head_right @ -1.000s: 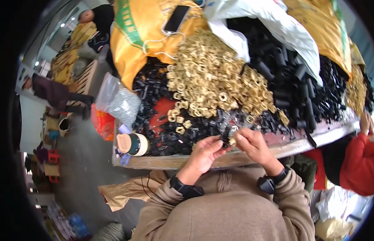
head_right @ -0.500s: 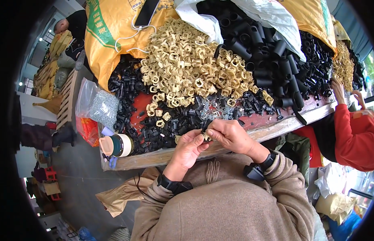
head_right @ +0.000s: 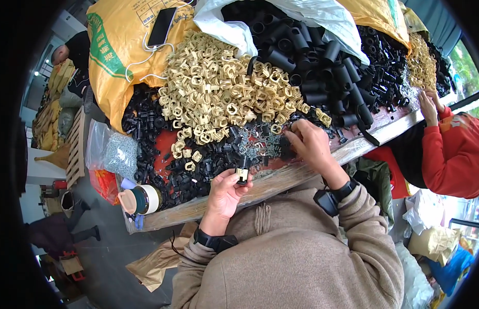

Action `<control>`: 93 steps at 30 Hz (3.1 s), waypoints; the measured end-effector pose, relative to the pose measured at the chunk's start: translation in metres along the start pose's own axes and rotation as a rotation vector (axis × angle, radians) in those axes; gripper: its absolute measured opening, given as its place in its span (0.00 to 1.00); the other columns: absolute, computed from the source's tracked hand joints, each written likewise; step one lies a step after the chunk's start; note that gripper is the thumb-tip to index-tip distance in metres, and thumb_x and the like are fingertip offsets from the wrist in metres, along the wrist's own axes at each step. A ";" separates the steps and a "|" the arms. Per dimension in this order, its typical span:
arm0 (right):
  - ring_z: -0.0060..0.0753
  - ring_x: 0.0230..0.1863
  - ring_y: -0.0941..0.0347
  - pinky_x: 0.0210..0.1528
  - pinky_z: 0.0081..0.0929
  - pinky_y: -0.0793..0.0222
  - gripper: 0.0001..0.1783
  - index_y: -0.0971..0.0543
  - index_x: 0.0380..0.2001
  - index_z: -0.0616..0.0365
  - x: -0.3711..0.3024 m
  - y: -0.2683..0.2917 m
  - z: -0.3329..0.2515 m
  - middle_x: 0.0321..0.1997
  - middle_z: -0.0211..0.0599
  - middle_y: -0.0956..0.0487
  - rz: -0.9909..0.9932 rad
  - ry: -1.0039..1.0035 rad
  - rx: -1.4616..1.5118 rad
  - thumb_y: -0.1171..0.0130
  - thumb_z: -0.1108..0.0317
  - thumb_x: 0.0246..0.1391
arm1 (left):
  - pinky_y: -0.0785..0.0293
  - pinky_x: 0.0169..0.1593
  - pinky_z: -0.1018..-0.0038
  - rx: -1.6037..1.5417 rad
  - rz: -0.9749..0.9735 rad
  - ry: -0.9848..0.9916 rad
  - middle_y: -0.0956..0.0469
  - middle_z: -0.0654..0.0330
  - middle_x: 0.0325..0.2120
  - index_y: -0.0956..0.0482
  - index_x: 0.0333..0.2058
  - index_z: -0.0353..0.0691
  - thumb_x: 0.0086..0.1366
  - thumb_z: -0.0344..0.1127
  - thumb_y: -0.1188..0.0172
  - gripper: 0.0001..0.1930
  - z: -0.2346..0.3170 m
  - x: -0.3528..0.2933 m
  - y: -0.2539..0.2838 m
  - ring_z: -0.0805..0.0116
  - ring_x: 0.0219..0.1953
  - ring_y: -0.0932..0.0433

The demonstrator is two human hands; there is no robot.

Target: The person assembles components by hand, picking up black plastic parts and tan clips from the table. They fit the tan clips into the black parts one at a time, repeating the process for each set.

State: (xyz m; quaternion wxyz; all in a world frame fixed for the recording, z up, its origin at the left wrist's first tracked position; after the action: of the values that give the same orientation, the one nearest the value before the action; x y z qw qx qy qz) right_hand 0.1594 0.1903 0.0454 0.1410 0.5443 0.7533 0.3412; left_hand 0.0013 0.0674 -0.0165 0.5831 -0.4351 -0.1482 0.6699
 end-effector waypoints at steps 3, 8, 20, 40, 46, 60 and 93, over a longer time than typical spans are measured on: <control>0.43 0.23 0.31 0.22 0.32 0.38 0.12 0.33 0.24 0.58 0.006 -0.004 0.018 0.22 0.40 0.29 0.058 0.062 -0.371 0.44 0.63 0.42 | 0.26 0.29 0.81 0.005 -0.004 -0.011 0.25 0.51 0.27 0.29 0.32 0.29 0.53 0.31 0.47 0.10 0.001 0.001 -0.002 0.66 0.26 0.24; 0.45 0.23 0.33 0.24 0.32 0.38 0.12 0.32 0.24 0.59 0.010 -0.006 0.023 0.21 0.40 0.30 0.133 0.047 -0.325 0.44 0.63 0.41 | 0.26 0.29 0.82 0.002 -0.017 -0.021 0.25 0.52 0.28 0.29 0.32 0.30 0.53 0.31 0.47 0.10 0.002 0.000 -0.002 0.67 0.27 0.24; 0.45 0.22 0.35 0.24 0.33 0.40 0.12 0.34 0.24 0.59 0.008 -0.009 0.008 0.20 0.40 0.35 0.118 0.133 -0.255 0.42 0.69 0.37 | 0.26 0.30 0.82 -0.032 -0.001 -0.034 0.26 0.51 0.29 0.30 0.32 0.32 0.53 0.31 0.47 0.09 0.003 0.000 -0.001 0.68 0.28 0.25; 0.17 0.25 0.31 0.28 0.13 0.33 0.11 0.29 0.35 0.63 -0.023 -0.052 -0.017 0.27 0.30 0.27 -0.347 -0.277 1.022 0.45 0.74 0.46 | 0.27 0.32 0.83 0.006 0.043 -0.081 0.26 0.55 0.30 0.30 0.35 0.33 0.54 0.32 0.46 0.11 0.006 0.002 -0.001 0.70 0.30 0.25; 0.15 0.25 0.31 0.28 0.11 0.34 0.11 0.28 0.36 0.63 -0.033 -0.064 -0.058 0.26 0.28 0.27 -0.399 -0.131 1.051 0.46 0.73 0.46 | 0.27 0.34 0.82 0.005 -0.011 -0.084 0.26 0.58 0.31 0.30 0.37 0.34 0.54 0.32 0.45 0.12 0.004 0.001 -0.008 0.71 0.30 0.25; 0.28 0.20 0.35 0.22 0.22 0.39 0.13 0.26 0.32 0.61 -0.042 -0.036 -0.082 0.21 0.34 0.31 -0.065 0.405 0.316 0.40 0.72 0.39 | 0.27 0.34 0.81 -0.027 -0.050 0.039 0.26 0.60 0.29 0.29 0.36 0.35 0.55 0.33 0.46 0.11 -0.011 -0.002 -0.012 0.74 0.28 0.25; 0.41 0.38 0.34 0.42 0.33 0.45 0.21 0.29 0.37 0.55 0.053 0.063 0.059 0.33 0.39 0.28 0.104 0.066 -0.211 0.41 0.64 0.34 | 0.28 0.28 0.83 0.056 -0.080 0.018 0.25 0.54 0.28 0.32 0.37 0.35 0.57 0.36 0.48 0.12 -0.014 -0.001 -0.005 0.72 0.26 0.25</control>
State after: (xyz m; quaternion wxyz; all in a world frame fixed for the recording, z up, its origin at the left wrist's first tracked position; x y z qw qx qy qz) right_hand 0.2204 0.2709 0.0529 0.1545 0.5534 0.6881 0.4431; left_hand 0.0153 0.0634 -0.0203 0.6227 -0.4184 -0.1416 0.6459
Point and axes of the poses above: each hand's wrist, its own x-axis towards the middle knuckle, its own y-axis out of the back of the hand, z = x × y, the point moved 9 cm from there along x, towards the middle knuckle
